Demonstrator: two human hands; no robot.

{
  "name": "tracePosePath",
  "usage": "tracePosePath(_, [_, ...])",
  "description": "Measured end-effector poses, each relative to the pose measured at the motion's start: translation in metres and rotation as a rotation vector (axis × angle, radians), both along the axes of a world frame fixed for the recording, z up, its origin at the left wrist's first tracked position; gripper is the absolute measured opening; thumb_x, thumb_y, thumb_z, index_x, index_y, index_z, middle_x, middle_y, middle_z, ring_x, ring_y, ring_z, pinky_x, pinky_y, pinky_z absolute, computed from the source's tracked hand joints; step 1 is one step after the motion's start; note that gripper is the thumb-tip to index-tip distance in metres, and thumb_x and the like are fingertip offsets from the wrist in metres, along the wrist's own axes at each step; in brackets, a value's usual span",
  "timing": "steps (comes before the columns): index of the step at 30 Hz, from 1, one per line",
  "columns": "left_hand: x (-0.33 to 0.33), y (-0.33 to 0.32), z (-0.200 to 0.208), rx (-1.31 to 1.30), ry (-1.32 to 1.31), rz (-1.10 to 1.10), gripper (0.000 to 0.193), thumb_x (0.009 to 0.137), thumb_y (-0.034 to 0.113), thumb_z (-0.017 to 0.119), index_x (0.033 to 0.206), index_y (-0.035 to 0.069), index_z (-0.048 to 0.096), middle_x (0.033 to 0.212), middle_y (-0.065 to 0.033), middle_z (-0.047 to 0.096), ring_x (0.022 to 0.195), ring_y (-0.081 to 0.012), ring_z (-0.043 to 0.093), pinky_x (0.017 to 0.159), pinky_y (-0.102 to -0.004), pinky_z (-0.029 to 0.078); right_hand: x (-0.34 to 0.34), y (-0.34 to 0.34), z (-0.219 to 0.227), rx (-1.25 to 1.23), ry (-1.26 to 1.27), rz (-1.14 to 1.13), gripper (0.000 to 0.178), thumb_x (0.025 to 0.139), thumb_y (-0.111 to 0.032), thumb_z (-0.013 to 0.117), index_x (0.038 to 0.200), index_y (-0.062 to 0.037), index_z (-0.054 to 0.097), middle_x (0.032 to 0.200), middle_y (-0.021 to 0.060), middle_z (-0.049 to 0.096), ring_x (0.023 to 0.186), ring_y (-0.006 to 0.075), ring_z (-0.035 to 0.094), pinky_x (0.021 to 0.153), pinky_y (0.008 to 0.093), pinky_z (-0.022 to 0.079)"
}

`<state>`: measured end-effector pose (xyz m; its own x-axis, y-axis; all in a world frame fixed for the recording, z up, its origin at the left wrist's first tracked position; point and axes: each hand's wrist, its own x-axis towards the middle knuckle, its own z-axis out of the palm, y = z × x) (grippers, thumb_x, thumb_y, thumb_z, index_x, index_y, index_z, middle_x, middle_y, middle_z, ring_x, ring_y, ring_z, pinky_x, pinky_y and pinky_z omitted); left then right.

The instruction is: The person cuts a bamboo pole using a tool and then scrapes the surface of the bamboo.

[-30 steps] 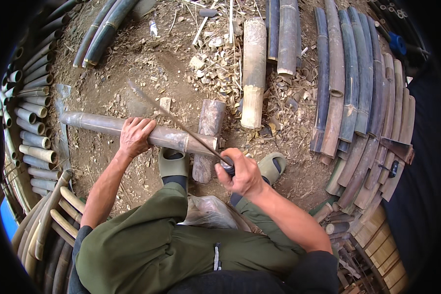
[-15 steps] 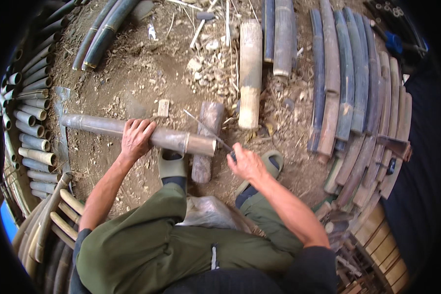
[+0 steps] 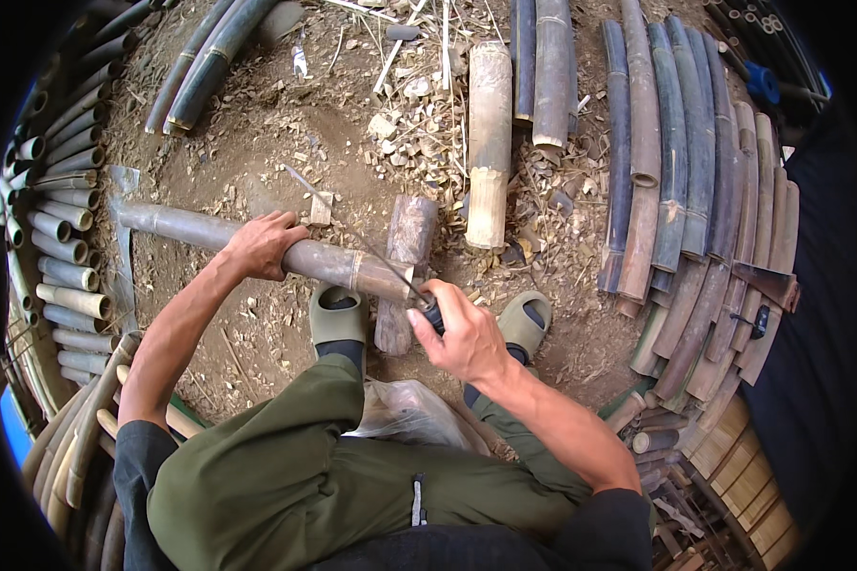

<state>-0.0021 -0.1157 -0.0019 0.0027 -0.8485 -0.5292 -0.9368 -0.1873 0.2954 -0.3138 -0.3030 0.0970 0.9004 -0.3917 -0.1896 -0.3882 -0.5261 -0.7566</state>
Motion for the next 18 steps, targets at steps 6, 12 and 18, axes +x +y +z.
tracePosePath(6, [-0.004, -0.013, 0.006, 0.108, 0.069, 0.072, 0.047, 0.063, 0.013, 0.076, 0.107, 0.014, 0.061, 0.098, -0.0088, 0.071, 0.094, -0.0325, 0.07, 0.079, -0.0447, 0.057, -0.03, -0.008, -0.051, -0.232, 0.391, 0.15, 0.029, 0.094, -0.024, 0.063, 0.104, 0.0012, 0.052, 0.083, 0.0234, 0.066, 0.064, 0.0361, 0.069, 0.054, 0.0407, 0.055])
tracePosePath(12, [-0.006, -0.001, 0.005, 0.032, 0.061, 0.093, 0.045, 0.065, 0.012, 0.073, 0.108, 0.015, 0.061, 0.102, -0.0086, 0.071, 0.098, -0.031, 0.069, 0.081, -0.0442, 0.058, 0.002, 0.001, 0.012, 0.04, -0.019, 0.008, 0.033, 0.096, -0.026, 0.063, 0.11, 0.0029, 0.054, 0.083, 0.0246, 0.067, 0.069, 0.0387, 0.07, 0.058, 0.0443, 0.056])
tracePosePath(18, [-0.009, -0.012, 0.007, 0.082, 0.057, 0.103, 0.052, 0.062, 0.015, 0.076, 0.112, 0.016, 0.063, 0.102, -0.0066, 0.07, 0.1, -0.0294, 0.068, 0.086, -0.0402, 0.056, -0.024, -0.012, -0.047, -0.194, 0.335, 0.104, 0.029, 0.096, -0.025, 0.061, 0.102, 0.0015, 0.053, 0.086, 0.0256, 0.068, 0.062, 0.0389, 0.069, 0.055, 0.0463, 0.056])
